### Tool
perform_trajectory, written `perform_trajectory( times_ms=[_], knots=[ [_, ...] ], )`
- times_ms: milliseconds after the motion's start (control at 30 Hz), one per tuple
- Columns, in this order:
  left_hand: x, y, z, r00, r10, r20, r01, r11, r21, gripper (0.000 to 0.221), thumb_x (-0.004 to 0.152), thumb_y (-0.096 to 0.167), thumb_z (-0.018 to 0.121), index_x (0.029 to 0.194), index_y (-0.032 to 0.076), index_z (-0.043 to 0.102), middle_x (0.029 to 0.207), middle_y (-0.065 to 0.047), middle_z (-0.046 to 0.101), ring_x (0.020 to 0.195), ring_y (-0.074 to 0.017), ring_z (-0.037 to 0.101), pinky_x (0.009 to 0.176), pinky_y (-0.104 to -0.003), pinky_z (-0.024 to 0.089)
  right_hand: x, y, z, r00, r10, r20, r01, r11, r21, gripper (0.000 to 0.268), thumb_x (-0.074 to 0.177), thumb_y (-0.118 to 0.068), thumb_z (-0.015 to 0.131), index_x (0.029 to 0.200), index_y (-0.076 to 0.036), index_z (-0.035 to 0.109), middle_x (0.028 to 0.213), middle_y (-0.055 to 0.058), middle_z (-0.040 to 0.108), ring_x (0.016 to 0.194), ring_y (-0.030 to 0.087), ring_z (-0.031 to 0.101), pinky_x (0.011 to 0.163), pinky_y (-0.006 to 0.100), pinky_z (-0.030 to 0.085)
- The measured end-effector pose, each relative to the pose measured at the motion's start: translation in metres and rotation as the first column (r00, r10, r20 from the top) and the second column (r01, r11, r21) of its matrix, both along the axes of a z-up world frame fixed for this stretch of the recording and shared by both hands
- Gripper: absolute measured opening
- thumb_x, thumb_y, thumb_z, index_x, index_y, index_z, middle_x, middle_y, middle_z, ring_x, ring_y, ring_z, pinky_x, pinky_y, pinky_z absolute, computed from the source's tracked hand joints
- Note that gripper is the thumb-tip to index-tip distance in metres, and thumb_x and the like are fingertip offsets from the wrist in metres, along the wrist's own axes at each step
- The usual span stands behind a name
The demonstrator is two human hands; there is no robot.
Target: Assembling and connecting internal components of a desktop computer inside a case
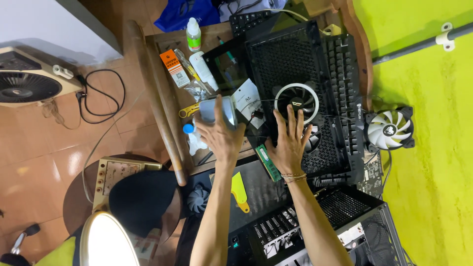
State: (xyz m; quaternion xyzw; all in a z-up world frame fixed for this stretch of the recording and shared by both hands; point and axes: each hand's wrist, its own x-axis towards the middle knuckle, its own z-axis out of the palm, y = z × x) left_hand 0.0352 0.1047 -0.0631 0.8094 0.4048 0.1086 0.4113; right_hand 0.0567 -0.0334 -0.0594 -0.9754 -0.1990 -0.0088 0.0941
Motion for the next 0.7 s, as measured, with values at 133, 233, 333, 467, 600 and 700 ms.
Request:
perform_trajectory(
  times_ms=[133, 233, 333, 467, 600, 700],
  knots=[
    [0.002, 0.003, -0.014, 0.976, 0.073, -0.207, -0.056, 0.995, 0.087, 0.087, 0.049, 0.014, 0.068, 0.128, 0.033, 0.036, 0.123, -0.030, 0.025, 0.101, -0.0415, 0.040, 0.074, -0.048, 0.036, 0.000, 0.002, -0.004, 1.000, -0.010, 0.021, 0.010, 1.000, 0.027, 0.075, 0.061, -0.013, 0.064, 0.130, -0.018, 0.035, 0.139, 0.012, 0.023, 0.130, 0.034, 0.009, 0.091, 0.065, 0.016],
    [0.001, -0.001, -0.023, 0.967, 0.074, -0.243, -0.036, 0.987, 0.155, 0.087, 0.053, 0.018, 0.067, 0.131, 0.030, 0.032, 0.128, -0.034, 0.018, 0.105, -0.0443, 0.036, 0.075, -0.049, 0.033, -0.001, 0.005, -0.005, 0.998, -0.012, 0.069, 0.011, 1.000, 0.026, 0.075, 0.059, -0.011, 0.064, 0.129, -0.018, 0.036, 0.137, 0.012, 0.025, 0.128, 0.036, 0.013, 0.087, 0.065, 0.021],
    [0.000, -0.013, -0.026, 0.982, 0.029, -0.186, 0.008, 0.981, 0.195, 0.079, 0.059, 0.020, 0.065, 0.131, 0.023, 0.032, 0.132, -0.030, 0.016, 0.111, -0.0440, 0.030, 0.083, -0.056, 0.027, -0.002, 0.007, -0.001, 0.992, -0.006, 0.127, 0.005, 1.000, 0.009, 0.075, 0.058, -0.012, 0.064, 0.128, -0.018, 0.038, 0.135, 0.012, 0.028, 0.126, 0.035, 0.018, 0.086, 0.062, 0.025],
    [-0.024, -0.037, -0.007, 0.947, -0.166, 0.277, 0.135, 0.983, 0.127, 0.027, 0.070, 0.006, 0.055, 0.097, 0.011, 0.051, 0.078, -0.009, 0.055, 0.067, -0.0204, 0.054, 0.063, -0.034, 0.042, 0.000, 0.008, 0.001, 0.985, -0.015, 0.175, 0.019, 1.000, -0.022, 0.078, 0.054, -0.015, 0.066, 0.127, -0.019, 0.039, 0.133, 0.011, 0.032, 0.124, 0.034, 0.024, 0.085, 0.056, 0.029],
    [-0.043, -0.062, -0.027, 0.984, -0.137, 0.113, 0.172, 0.889, -0.425, 0.033, 0.069, 0.014, 0.057, 0.099, 0.004, 0.045, 0.087, -0.020, 0.056, 0.068, -0.0390, 0.063, 0.058, -0.049, 0.050, 0.002, 0.007, 0.002, 0.984, -0.050, 0.170, 0.042, 0.998, 0.046, 0.074, 0.055, -0.014, 0.062, 0.125, -0.022, 0.041, 0.132, 0.008, 0.033, 0.124, 0.031, 0.025, 0.086, 0.054, 0.028],
    [-0.039, -0.061, -0.016, 0.985, -0.073, 0.157, 0.152, 0.798, -0.584, 0.050, 0.069, 0.011, 0.054, 0.113, -0.005, 0.035, 0.106, -0.031, 0.040, 0.088, -0.0518, 0.052, 0.069, -0.057, 0.047, 0.006, 0.003, -0.002, 0.990, -0.035, 0.133, 0.024, 0.996, 0.085, 0.075, 0.053, -0.017, 0.064, 0.124, -0.022, 0.043, 0.133, 0.009, 0.033, 0.124, 0.033, 0.025, 0.085, 0.054, 0.027]
  ],
)
